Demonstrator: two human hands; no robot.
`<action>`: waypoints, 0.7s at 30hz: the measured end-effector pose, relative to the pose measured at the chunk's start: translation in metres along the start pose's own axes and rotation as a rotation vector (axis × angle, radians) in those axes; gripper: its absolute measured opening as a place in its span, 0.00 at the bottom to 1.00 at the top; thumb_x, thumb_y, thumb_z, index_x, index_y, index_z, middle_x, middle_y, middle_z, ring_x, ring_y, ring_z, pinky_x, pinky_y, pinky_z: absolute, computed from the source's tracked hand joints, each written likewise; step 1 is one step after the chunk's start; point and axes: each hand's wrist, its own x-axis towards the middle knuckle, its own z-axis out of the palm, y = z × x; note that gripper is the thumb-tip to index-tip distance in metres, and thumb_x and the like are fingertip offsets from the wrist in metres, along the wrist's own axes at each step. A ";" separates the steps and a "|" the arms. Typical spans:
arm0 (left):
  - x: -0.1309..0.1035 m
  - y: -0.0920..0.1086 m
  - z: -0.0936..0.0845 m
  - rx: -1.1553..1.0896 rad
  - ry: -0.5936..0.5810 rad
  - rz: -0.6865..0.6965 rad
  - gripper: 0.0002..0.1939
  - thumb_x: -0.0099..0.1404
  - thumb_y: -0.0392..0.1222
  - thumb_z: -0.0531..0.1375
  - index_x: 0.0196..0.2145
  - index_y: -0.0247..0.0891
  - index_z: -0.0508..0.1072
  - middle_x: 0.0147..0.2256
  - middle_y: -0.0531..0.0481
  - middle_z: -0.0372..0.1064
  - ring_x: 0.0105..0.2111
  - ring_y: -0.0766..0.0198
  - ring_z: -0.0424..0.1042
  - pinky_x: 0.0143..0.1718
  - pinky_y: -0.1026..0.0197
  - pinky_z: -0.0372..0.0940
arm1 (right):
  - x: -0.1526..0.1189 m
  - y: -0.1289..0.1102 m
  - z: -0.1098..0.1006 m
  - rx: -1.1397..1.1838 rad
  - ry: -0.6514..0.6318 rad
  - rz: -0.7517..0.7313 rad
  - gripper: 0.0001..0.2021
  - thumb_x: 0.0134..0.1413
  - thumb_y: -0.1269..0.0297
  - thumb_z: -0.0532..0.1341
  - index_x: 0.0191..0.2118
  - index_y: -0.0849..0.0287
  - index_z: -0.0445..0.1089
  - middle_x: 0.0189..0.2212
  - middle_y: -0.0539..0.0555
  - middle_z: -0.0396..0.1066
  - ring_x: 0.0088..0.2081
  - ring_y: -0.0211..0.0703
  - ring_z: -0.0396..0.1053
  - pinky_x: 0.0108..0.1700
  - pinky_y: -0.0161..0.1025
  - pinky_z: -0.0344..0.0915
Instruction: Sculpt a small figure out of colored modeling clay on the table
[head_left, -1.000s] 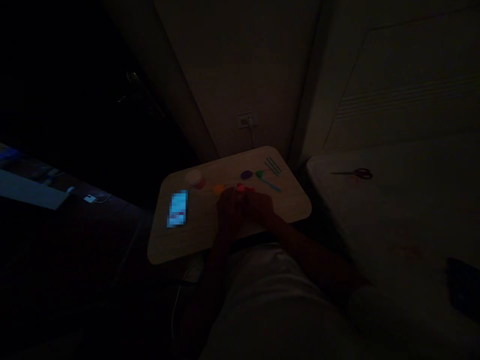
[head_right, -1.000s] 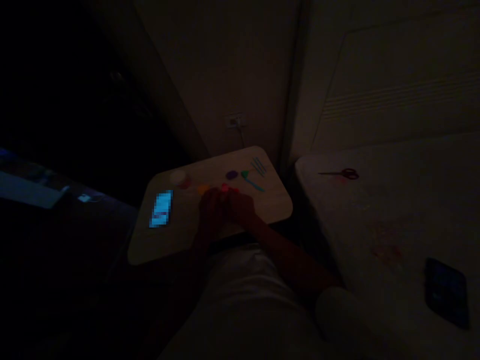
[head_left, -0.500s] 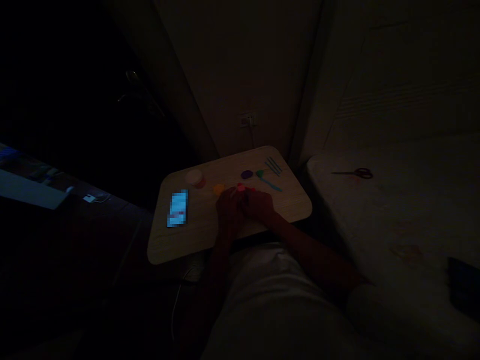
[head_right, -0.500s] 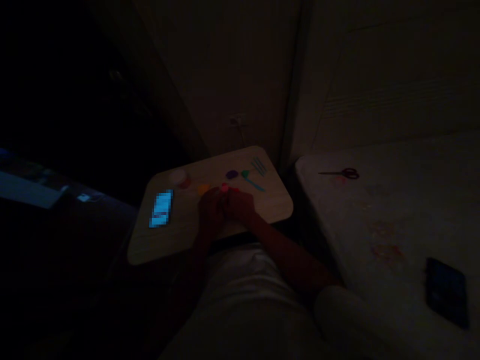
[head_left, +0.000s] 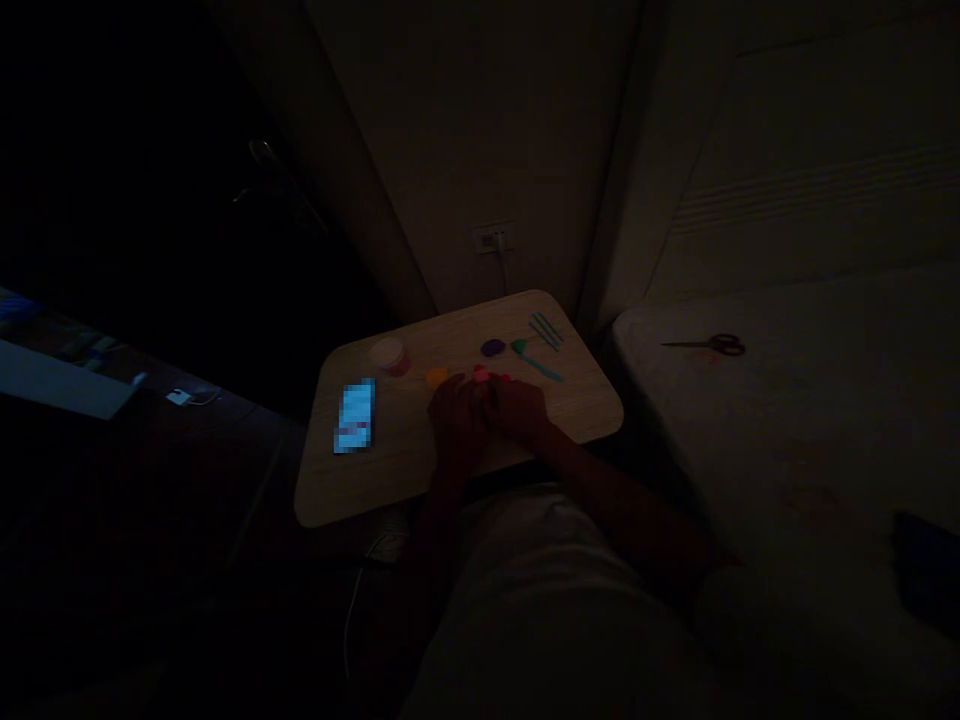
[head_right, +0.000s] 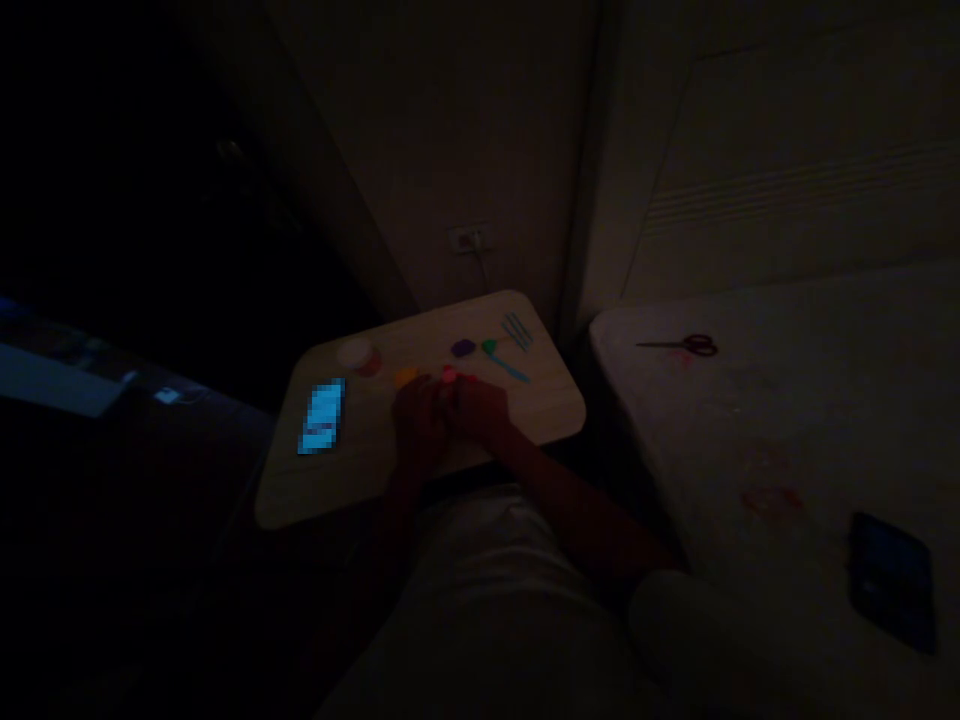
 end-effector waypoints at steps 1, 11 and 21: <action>0.000 0.000 0.000 0.000 -0.004 -0.002 0.16 0.74 0.44 0.54 0.53 0.39 0.75 0.59 0.36 0.70 0.62 0.46 0.65 0.67 0.40 0.55 | 0.000 0.000 0.001 -0.006 0.006 -0.003 0.24 0.73 0.50 0.47 0.54 0.58 0.74 0.45 0.63 0.80 0.44 0.53 0.79 0.44 0.42 0.68; 0.002 0.002 0.001 0.037 -0.040 0.009 0.18 0.74 0.42 0.54 0.55 0.41 0.77 0.61 0.36 0.69 0.63 0.43 0.63 0.66 0.36 0.54 | 0.003 -0.001 -0.002 -0.012 -0.011 -0.023 0.25 0.74 0.51 0.45 0.51 0.58 0.75 0.45 0.63 0.80 0.45 0.52 0.79 0.43 0.41 0.67; 0.003 -0.002 0.005 0.008 -0.067 -0.027 0.18 0.71 0.41 0.56 0.54 0.43 0.78 0.61 0.37 0.68 0.63 0.41 0.63 0.67 0.34 0.55 | 0.004 0.001 0.002 -0.015 -0.018 -0.030 0.25 0.73 0.50 0.46 0.52 0.57 0.76 0.47 0.64 0.80 0.46 0.53 0.79 0.46 0.42 0.68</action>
